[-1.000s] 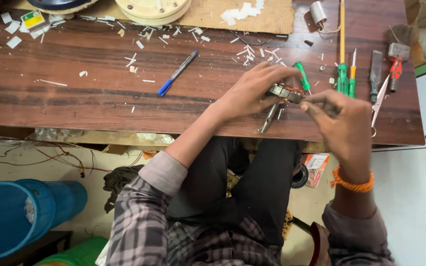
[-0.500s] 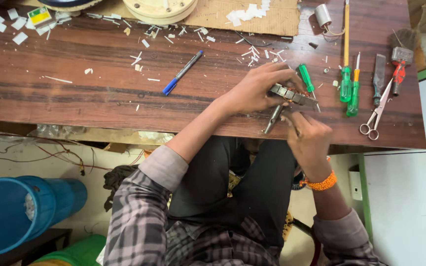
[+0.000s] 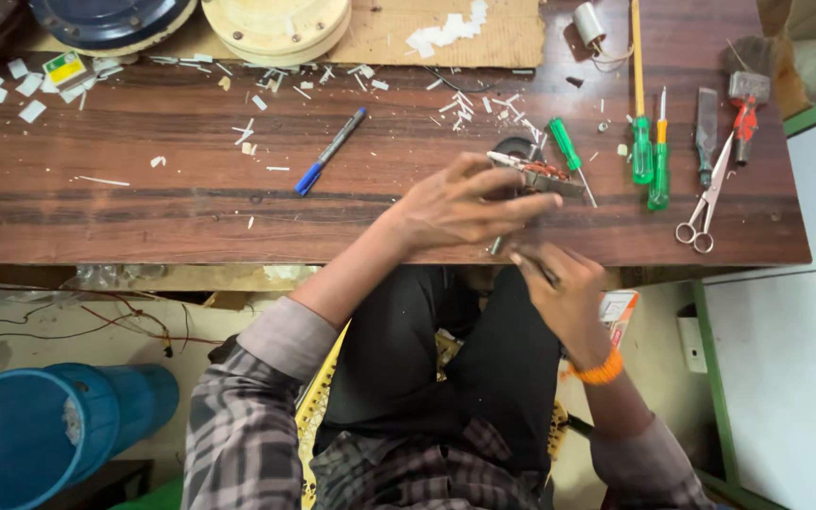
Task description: The person sits at a workbench assembling a small motor armature, holding the wound component and fitting parts onto it by hand. They use a screwdriver to work on the assembly and pick up small parts and wires from the bench as they build the unit.
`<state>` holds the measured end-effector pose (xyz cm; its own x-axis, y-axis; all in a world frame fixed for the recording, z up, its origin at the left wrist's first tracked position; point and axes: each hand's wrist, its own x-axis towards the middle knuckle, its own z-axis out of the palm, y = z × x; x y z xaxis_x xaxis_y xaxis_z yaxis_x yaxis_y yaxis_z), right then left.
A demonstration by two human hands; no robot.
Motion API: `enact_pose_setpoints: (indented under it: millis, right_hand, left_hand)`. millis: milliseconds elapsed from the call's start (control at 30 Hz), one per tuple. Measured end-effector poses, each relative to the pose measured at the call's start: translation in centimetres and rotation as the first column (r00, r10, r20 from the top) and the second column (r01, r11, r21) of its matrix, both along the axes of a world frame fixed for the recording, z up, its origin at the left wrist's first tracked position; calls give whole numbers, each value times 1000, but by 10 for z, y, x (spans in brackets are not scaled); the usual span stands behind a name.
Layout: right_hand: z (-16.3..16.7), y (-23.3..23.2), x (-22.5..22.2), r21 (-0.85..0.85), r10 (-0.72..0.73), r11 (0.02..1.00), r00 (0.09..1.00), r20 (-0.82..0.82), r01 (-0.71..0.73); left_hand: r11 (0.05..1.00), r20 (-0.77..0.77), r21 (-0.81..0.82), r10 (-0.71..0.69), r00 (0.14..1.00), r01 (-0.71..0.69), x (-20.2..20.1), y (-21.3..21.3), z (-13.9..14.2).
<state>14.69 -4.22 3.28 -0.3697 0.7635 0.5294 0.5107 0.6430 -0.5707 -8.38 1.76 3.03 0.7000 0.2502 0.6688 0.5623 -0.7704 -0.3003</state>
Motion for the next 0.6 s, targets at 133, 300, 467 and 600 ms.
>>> enact_pose_setpoints:
  millis: [133,300,467,600]
  right_hand:
    - [38,-7,20,-53,-84,994,986,147,93]
    - [88,-8,34,-28,-101,993,939,329,116]
    - [96,28,5,45,-51,998,973,223,42]
    - [87,68,-17,21,-26,1000,977,214,22]
  left_hand:
    - [996,-39,-80,-34,999,31,3,-7,-2]
    - [950,189,-311,94,978,-31,12,-22,-7]
    - [705,747,-602,332,576,374,39,-40,-18]
    - [428,789,-515,577,214,743,54,-37,-30]
